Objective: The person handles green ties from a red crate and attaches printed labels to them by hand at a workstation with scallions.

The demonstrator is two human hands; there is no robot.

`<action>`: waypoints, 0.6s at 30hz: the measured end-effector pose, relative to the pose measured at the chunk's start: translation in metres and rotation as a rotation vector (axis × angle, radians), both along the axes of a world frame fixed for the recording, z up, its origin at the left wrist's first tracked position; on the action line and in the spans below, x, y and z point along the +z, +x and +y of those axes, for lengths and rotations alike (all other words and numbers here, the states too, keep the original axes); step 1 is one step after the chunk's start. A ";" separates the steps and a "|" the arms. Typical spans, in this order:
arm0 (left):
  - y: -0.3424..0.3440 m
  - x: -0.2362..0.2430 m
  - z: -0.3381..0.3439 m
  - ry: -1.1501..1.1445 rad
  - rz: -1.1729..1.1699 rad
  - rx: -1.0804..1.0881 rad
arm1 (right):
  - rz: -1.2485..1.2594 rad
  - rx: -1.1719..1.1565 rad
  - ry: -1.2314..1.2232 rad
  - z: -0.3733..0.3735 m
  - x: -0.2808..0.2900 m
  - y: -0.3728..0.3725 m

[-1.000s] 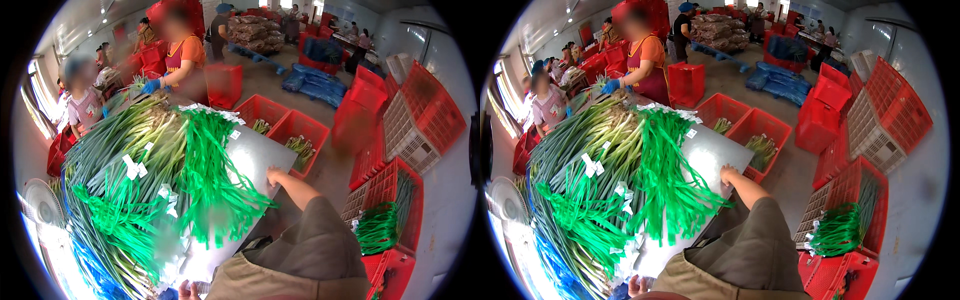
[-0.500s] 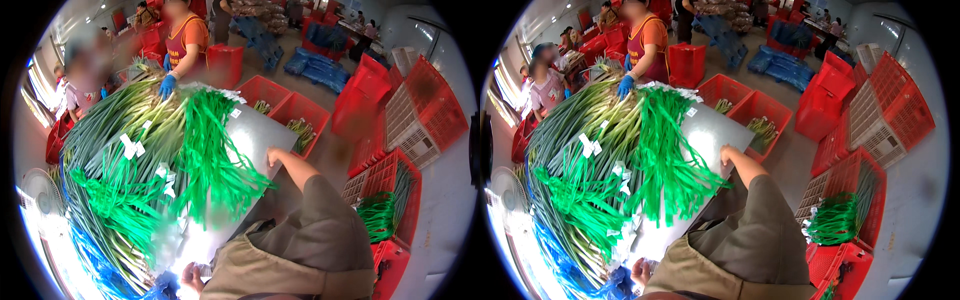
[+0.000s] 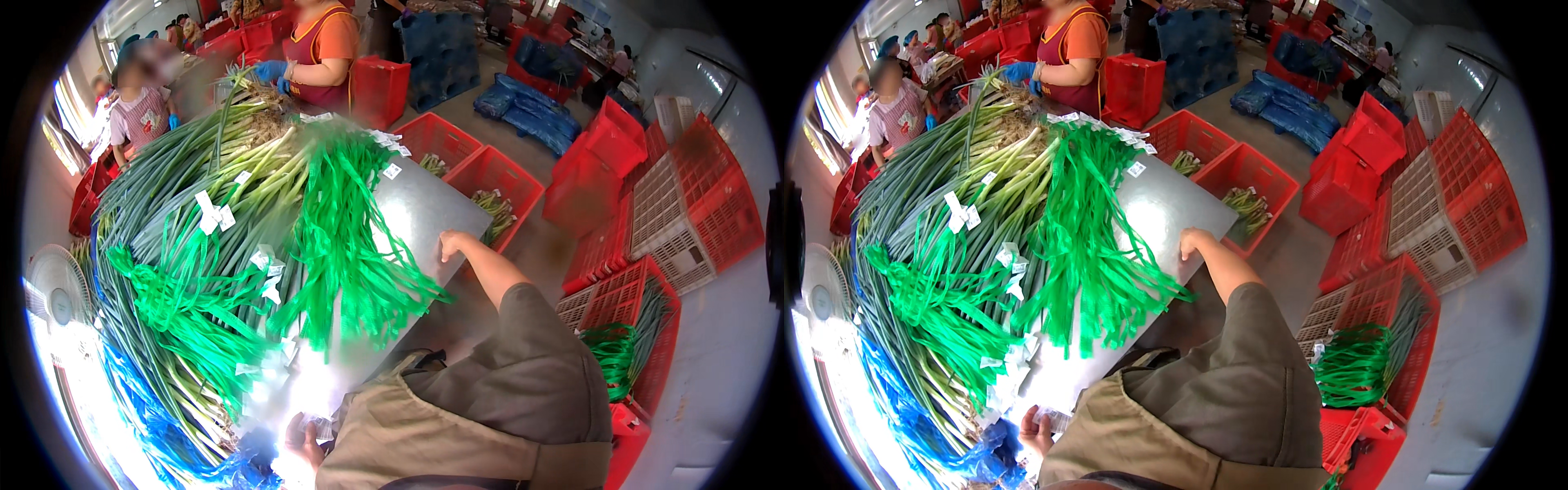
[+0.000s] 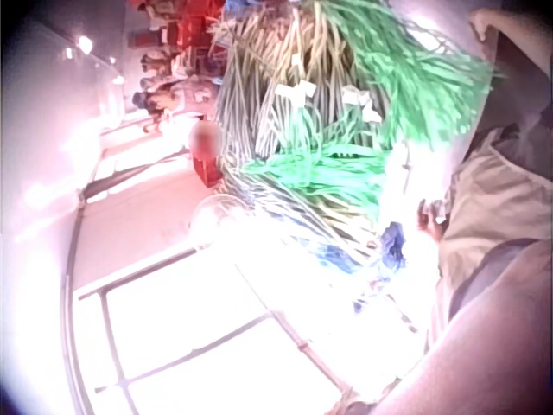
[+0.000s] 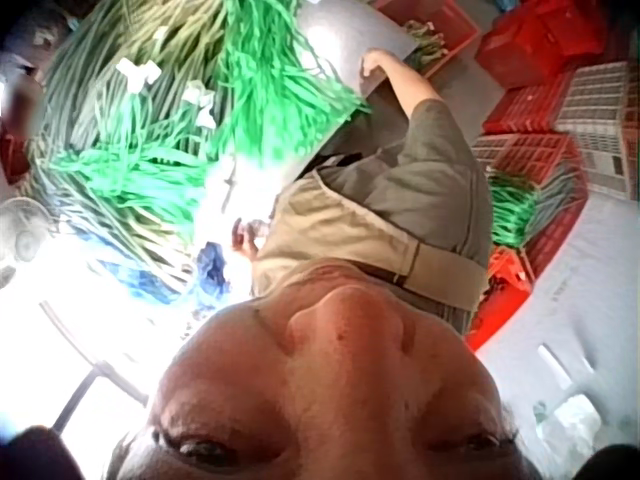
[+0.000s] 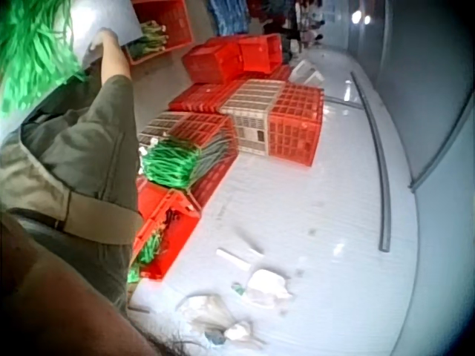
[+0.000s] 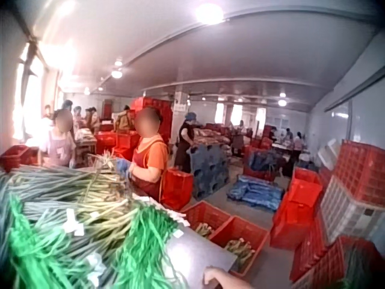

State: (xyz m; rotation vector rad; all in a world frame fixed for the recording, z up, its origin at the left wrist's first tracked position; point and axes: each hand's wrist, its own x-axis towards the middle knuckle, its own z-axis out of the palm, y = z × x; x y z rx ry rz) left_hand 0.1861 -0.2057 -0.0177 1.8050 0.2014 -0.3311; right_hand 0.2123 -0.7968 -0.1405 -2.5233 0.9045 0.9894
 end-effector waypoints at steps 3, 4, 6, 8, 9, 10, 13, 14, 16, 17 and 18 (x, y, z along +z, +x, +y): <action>0.003 -0.004 0.000 -0.017 -0.048 0.007 | 0.003 -0.024 0.016 0.005 0.010 0.002; 0.002 -0.007 0.001 -0.032 -0.025 0.025 | -0.001 -0.035 0.018 0.007 0.011 0.001; 0.003 0.006 -0.009 -0.062 0.021 0.052 | -0.024 -0.023 -0.001 0.007 0.012 -0.003; 0.006 -0.018 0.004 -0.038 -0.056 0.030 | -0.047 0.001 -0.009 0.011 0.016 -0.002; 0.008 -0.028 0.009 -0.024 -0.095 0.018 | -0.058 0.012 -0.006 0.014 0.021 -0.002; 0.008 -0.036 0.013 -0.025 -0.106 0.019 | -0.068 0.024 -0.003 0.016 0.023 -0.001; 0.010 -0.031 0.010 -0.039 -0.079 0.010 | -0.080 0.019 -0.009 0.002 0.004 -0.008; 0.008 -0.011 0.002 -0.044 -0.030 0.021 | -0.087 0.020 -0.014 0.000 -0.004 -0.007; 0.006 0.013 -0.008 -0.057 0.035 0.050 | -0.101 0.019 -0.028 -0.003 -0.013 -0.006; 0.006 0.019 -0.011 -0.063 0.053 0.069 | -0.100 0.024 -0.019 -0.001 -0.012 -0.004; 0.006 0.021 -0.011 -0.070 0.070 0.089 | -0.099 0.028 -0.010 0.000 -0.012 -0.003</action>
